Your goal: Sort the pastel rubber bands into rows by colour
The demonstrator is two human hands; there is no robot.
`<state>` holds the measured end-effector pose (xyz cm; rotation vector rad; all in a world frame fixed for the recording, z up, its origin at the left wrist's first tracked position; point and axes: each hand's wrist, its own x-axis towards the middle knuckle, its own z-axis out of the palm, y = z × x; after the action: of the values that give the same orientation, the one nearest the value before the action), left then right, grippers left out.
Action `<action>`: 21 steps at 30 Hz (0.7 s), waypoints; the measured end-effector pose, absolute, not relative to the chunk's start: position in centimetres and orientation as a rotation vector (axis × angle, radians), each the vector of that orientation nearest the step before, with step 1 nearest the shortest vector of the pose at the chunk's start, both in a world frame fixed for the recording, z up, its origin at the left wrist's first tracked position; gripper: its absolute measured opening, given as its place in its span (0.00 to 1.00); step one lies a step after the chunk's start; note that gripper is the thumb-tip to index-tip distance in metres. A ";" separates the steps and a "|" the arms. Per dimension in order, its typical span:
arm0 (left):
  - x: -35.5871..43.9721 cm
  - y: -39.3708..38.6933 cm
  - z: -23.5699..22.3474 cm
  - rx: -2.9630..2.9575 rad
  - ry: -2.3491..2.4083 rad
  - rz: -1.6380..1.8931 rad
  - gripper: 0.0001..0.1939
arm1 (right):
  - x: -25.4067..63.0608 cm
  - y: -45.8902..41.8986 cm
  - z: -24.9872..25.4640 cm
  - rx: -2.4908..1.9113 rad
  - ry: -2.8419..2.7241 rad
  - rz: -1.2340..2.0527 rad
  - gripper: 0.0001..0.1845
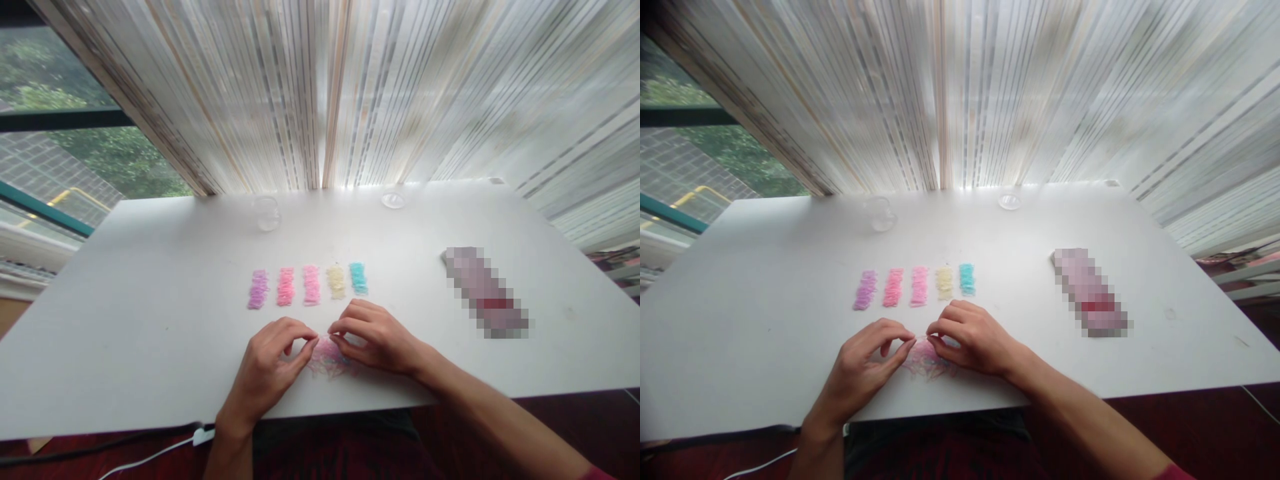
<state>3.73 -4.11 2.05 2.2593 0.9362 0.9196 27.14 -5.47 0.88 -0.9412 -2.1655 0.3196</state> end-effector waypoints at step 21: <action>0.8 -0.6 0.9 2.061 1.426 1.134 0.07 | 27.2 -5.4 0.8 -0.961 -2.194 0.285 0.08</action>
<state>0.76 -0.60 0.90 2.0607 1.4264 1.1339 27.25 -5.43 0.80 -0.9607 -2.1936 0.2847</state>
